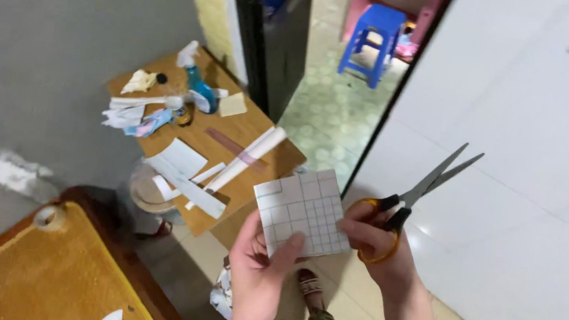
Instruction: Measuring, cutting, and applying yellow adhesive paper to a tiled wall surface.
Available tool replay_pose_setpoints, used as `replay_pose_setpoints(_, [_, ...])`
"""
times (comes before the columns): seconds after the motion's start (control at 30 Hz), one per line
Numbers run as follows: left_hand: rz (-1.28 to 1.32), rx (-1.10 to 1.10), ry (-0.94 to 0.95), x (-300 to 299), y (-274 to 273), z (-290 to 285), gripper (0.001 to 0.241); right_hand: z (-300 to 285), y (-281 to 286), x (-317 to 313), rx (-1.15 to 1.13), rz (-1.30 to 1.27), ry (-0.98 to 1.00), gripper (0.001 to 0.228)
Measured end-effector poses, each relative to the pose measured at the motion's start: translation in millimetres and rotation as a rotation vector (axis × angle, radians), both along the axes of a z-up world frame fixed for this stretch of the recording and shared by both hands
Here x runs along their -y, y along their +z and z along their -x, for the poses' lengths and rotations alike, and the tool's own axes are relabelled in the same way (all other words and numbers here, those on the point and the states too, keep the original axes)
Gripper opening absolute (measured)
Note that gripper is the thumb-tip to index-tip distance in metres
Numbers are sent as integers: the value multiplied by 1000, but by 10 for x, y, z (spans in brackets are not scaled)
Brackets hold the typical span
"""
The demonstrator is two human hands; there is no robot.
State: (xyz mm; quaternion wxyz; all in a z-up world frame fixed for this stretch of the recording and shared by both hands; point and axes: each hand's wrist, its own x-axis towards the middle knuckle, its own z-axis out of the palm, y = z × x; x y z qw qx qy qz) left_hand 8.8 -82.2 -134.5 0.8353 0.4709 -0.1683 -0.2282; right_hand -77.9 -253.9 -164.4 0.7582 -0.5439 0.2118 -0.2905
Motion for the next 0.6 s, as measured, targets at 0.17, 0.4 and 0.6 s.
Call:
replay_pose_setpoints(0.17, [-358, 5, -6, -28, 479, 488, 85, 705, 42, -86, -16, -31, -43, 43])
replay_pose_setpoints(0.4, [-304, 78, -143, 391, 493, 1049, 75, 1599, -24, 88, -168, 114, -447, 16])
replay_pose_setpoints(0.6, [-341, 224, -279, 984, -810, 1663, 82, 3228, -3728, 161, -1348, 98, -397, 51])
